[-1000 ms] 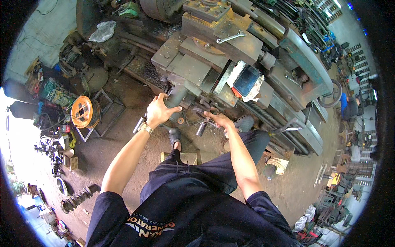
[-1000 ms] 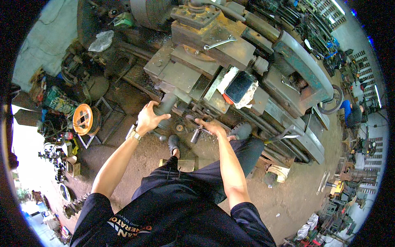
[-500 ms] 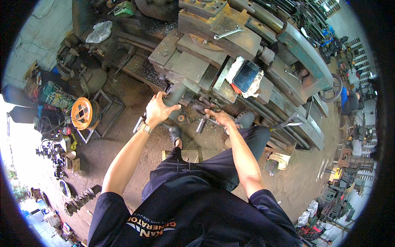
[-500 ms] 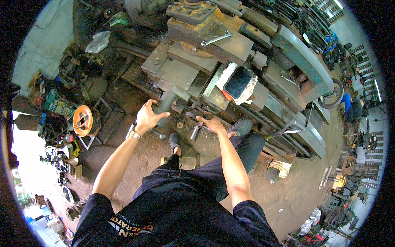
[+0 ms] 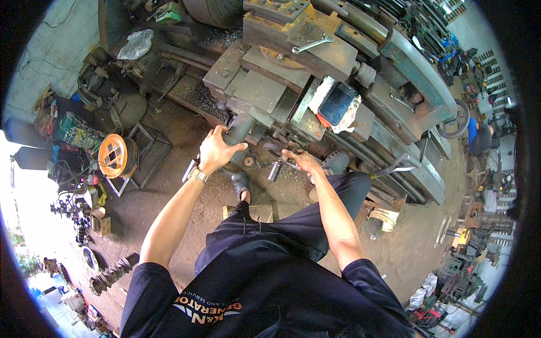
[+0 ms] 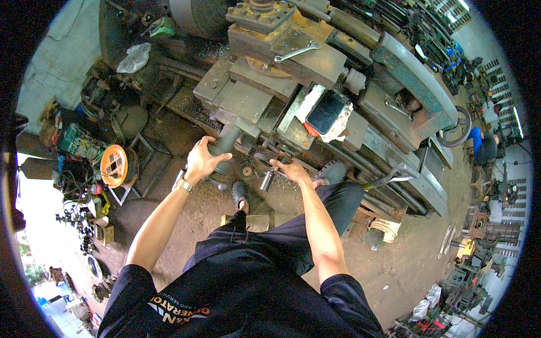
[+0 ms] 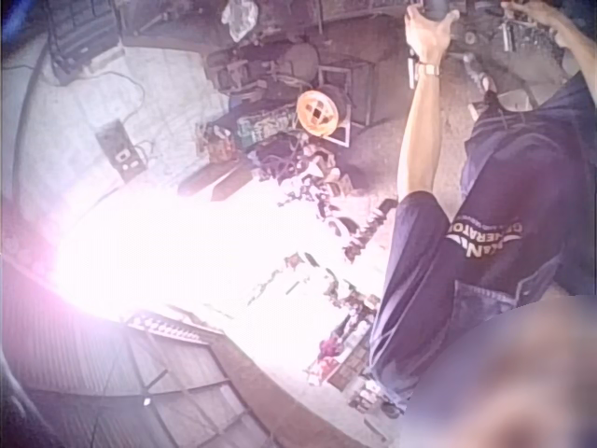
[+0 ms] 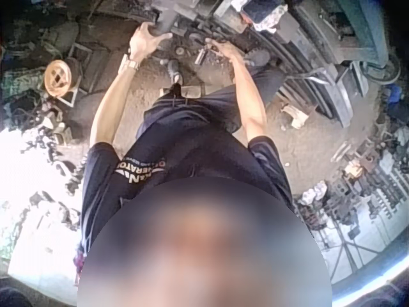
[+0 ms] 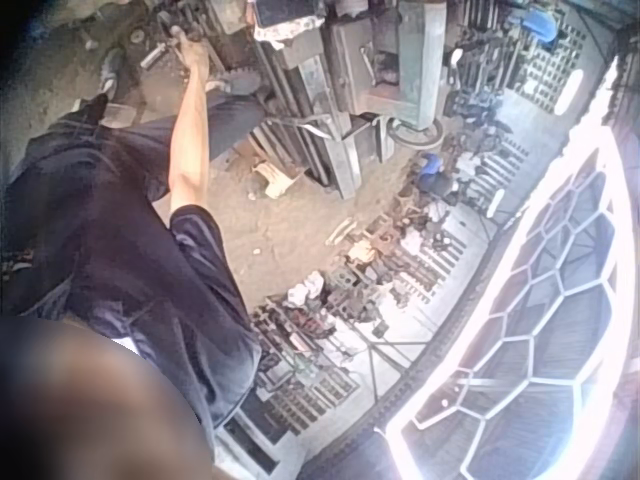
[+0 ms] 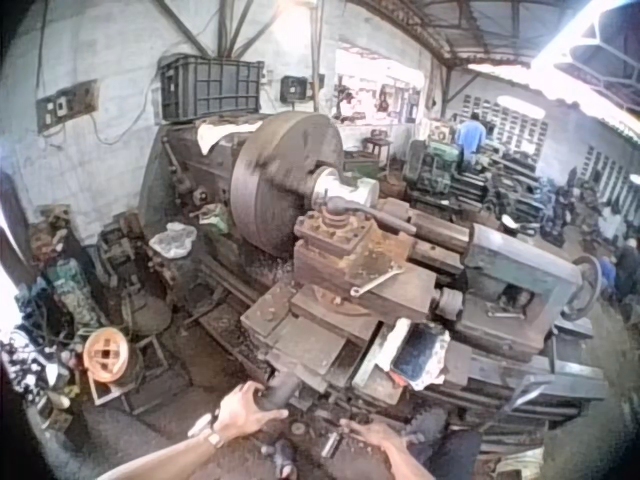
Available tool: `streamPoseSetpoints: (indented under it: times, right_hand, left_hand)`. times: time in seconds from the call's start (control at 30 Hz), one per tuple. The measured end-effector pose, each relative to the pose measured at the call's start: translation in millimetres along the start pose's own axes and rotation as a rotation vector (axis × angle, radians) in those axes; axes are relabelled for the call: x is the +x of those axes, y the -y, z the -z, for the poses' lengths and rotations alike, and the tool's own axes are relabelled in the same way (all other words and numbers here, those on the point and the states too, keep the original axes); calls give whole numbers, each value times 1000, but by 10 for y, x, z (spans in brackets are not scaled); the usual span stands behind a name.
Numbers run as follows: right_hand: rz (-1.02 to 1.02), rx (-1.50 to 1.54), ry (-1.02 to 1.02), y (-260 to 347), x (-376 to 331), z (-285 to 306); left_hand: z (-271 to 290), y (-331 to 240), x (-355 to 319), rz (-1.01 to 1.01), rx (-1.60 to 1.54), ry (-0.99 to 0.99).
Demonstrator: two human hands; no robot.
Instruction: The person operates a metal lathe, using both hands to adjust the cross-slide and longitudinal feed handles while a cylindrical workpiece rotates in the chuck. The operator maintains control of the cutting tool position throughout the clip.
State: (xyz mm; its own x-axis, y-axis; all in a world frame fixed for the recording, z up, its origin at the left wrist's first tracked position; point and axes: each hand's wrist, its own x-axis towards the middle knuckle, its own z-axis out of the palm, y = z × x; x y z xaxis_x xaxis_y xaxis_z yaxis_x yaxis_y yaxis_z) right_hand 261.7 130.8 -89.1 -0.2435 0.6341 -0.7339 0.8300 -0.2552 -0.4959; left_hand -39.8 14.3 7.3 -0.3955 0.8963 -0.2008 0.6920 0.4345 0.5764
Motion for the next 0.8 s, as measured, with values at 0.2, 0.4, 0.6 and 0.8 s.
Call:
streamPoseSetpoints:
  times: [0.2,0.4,0.6,0.8]
  right_hand:
    - [46,31,-8,5,-89,22]
    - [42,-1,6,15,-137,27]
    - [84,5,-17,-63,-91,5]
    - [43,17,-18,-168,41,-30]
  left_hand:
    - [12,-17,-15,15,-1,14]
    - [21,-20,-5,8,3,21]
    - [27,-30,-13,18,-2,21]
    - [22,-30,-11,13,-9,22]
